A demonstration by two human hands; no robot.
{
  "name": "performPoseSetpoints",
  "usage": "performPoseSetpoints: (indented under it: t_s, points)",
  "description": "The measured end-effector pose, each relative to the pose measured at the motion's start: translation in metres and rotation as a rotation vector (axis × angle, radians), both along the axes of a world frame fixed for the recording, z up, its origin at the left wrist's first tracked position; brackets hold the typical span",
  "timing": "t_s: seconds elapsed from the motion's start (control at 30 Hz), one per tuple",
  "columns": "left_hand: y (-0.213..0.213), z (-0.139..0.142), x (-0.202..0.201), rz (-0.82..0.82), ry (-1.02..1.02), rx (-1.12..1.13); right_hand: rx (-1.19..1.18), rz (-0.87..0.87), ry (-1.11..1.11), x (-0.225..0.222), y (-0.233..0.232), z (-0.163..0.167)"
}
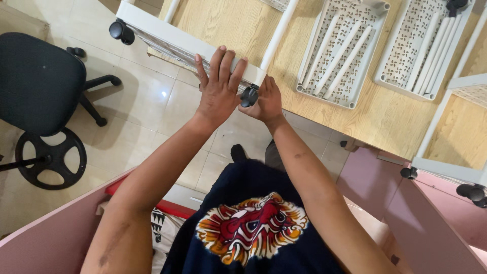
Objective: The person assembles white plastic rolling storage carts on a wooden table. They press caster wheels onto the cart frame, insert white plastic tubes into the perforated shelf trays, and fit the shelves onto the frames, finishing with several completed carts standing on the table.
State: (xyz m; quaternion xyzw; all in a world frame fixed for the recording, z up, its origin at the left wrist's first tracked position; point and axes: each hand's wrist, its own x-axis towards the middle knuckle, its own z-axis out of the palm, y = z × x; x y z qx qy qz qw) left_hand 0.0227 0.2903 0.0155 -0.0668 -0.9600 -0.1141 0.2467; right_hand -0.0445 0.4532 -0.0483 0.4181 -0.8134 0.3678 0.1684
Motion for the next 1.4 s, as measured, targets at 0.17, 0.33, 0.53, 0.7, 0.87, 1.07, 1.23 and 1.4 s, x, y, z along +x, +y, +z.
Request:
performPoseSetpoints:
  t_s: [0.17, 0.33, 0.53, 0.7, 0.87, 1.07, 1.23, 1.4]
  points:
    - [0.002, -0.004, -0.002, 0.043, 0.017, -0.003, -0.004, 0.003, -0.008, -0.003, -0.004, 0.001]
    - [0.004, -0.005, 0.001, 0.046, -0.001, 0.019, 0.05, -0.011, -0.059, -0.002, -0.004, -0.003]
    - [0.005, 0.007, 0.001, 0.051, 0.009, 0.039, 0.083, -0.047, -0.147, 0.006, 0.004, -0.001]
    - [0.014, 0.022, 0.005, 0.067, -0.077, 0.074, 0.076, -0.065, -0.262, 0.019, 0.022, -0.002]
    - [0.037, 0.045, 0.006, 0.065, -0.139, 0.199, 0.179, -0.072, -0.536, 0.018, 0.043, 0.009]
    - [0.066, 0.102, 0.016, 0.109, -0.105, 0.477, 0.036, 0.021, -0.831, 0.023, 0.113, 0.056]
    - [0.171, 0.119, -0.004, -0.006, -0.057, 0.564, -0.194, -0.2, -0.827, -0.013, 0.201, 0.081]
    - [0.28, 0.08, -0.123, -0.324, -0.251, 0.902, -0.275, -0.507, -0.764, -0.108, 0.294, 0.074]
